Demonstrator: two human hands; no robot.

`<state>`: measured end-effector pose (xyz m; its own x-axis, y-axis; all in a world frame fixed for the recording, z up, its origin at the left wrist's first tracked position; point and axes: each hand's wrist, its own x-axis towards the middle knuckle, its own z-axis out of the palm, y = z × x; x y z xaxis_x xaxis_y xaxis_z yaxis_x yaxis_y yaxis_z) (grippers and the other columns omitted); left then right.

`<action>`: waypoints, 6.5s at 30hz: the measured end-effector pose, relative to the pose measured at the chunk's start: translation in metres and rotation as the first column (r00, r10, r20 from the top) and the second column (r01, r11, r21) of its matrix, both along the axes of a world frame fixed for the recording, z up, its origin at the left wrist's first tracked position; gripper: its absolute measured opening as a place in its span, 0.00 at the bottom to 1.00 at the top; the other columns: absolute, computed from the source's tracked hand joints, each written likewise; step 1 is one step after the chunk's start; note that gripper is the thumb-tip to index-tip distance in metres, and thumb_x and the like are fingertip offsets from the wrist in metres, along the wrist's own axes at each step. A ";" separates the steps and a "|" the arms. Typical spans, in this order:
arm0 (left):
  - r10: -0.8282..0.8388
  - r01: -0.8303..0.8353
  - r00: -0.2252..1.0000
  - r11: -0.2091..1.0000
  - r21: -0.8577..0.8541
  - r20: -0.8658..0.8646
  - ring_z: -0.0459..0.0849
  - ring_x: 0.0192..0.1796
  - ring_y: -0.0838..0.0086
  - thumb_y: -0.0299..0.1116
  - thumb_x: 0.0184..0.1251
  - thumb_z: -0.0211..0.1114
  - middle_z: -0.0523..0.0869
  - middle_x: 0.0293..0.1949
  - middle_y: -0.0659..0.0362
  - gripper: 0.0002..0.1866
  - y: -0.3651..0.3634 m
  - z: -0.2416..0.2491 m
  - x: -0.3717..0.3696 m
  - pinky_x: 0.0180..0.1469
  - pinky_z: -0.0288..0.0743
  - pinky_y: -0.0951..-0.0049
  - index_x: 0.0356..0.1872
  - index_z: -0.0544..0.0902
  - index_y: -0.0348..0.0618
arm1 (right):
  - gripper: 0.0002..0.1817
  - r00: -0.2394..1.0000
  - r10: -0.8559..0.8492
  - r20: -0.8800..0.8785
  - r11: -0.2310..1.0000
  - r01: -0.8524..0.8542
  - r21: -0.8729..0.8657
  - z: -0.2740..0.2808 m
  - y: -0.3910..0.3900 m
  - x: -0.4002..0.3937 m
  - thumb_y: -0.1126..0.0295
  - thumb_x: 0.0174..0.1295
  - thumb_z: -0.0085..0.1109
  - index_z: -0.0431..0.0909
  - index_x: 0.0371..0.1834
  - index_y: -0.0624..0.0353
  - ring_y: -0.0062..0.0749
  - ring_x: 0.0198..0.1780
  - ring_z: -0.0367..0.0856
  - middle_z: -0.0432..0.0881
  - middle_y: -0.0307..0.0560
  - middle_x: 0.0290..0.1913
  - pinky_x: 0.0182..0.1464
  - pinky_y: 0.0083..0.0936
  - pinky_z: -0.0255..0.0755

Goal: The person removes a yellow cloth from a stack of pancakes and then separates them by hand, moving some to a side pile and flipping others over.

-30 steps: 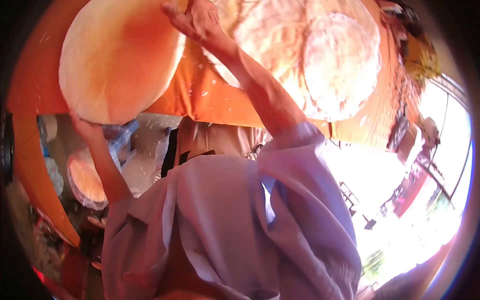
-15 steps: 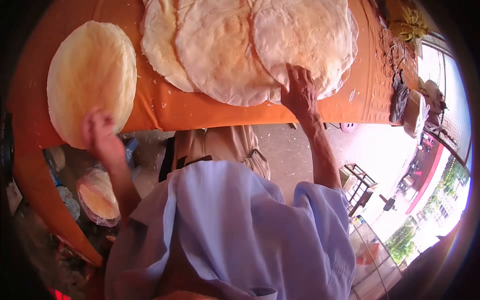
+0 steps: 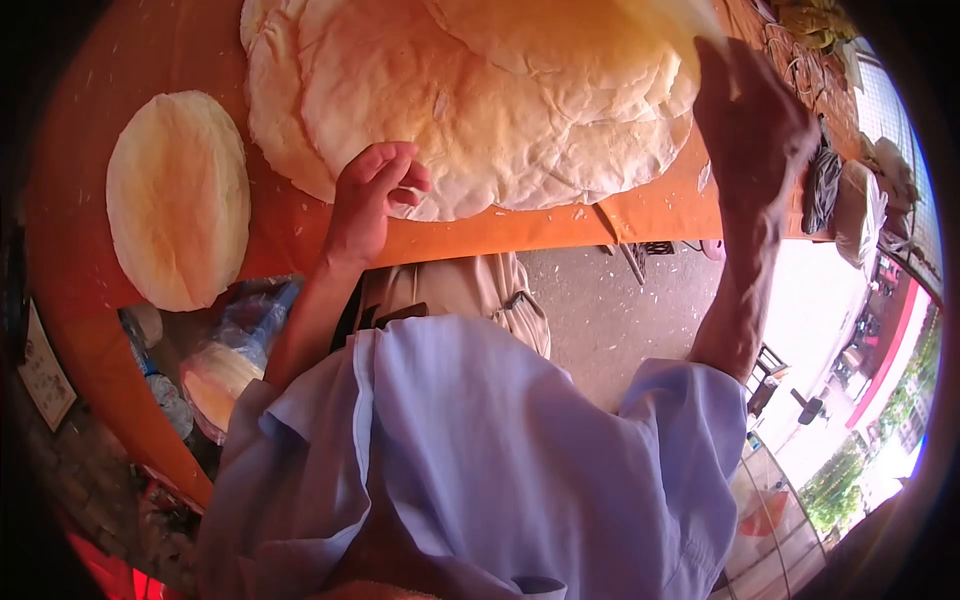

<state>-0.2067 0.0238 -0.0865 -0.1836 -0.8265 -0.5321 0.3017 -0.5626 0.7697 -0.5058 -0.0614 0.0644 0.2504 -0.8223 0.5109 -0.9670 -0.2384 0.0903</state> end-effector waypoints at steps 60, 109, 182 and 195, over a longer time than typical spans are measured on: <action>0.267 -0.184 0.824 0.960 0.210 -0.499 0.76 0.60 0.65 0.56 0.72 0.49 0.78 0.58 0.57 0.30 -0.021 -0.021 -0.009 0.61 0.71 0.60 0.64 0.68 0.45 | 0.03 0.876 0.279 0.393 0.817 -0.432 0.383 -0.117 0.041 0.101 0.77 0.49 0.54 0.73 0.28 0.58 0.42 0.28 0.79 0.77 0.47 0.26 0.28 0.35 0.73; 0.271 -0.202 0.924 0.945 0.257 -0.271 0.83 0.30 0.68 0.29 0.67 0.59 0.83 0.31 0.54 0.08 -0.156 -0.054 -0.050 0.31 0.81 0.74 0.44 0.76 0.39 | 0.08 0.960 0.045 0.275 0.869 -0.173 0.463 -0.171 -0.089 0.033 0.66 0.58 0.55 0.83 0.35 0.53 0.47 0.35 0.82 0.84 0.47 0.32 0.38 0.39 0.75; 0.146 -0.103 0.982 0.947 0.304 -0.122 0.84 0.29 0.74 0.36 0.71 0.58 0.84 0.30 0.59 0.09 0.036 -0.033 0.063 0.27 0.75 0.79 0.40 0.78 0.41 | 0.02 0.934 0.181 0.307 0.712 -0.340 0.615 -0.121 0.051 0.144 0.75 0.51 0.54 0.76 0.24 0.58 0.49 0.33 0.81 0.79 0.51 0.25 0.32 0.40 0.74; 0.210 -0.139 0.828 0.975 0.172 -0.519 0.81 0.53 0.64 0.40 0.70 0.55 0.82 0.49 0.52 0.19 0.019 -0.022 0.039 0.58 0.73 0.63 0.54 0.74 0.37 | 0.19 0.891 0.268 0.366 0.796 -0.419 0.436 -0.148 0.083 0.162 0.63 0.50 0.67 0.78 0.46 0.56 0.43 0.43 0.81 0.82 0.48 0.40 0.42 0.36 0.76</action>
<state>-0.1677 0.0424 -0.1081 -0.3255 -0.8071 -0.4926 0.7460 -0.5393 0.3907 -0.3441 0.0216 -0.0832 0.4786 -0.8646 0.1530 -0.7775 -0.4983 -0.3836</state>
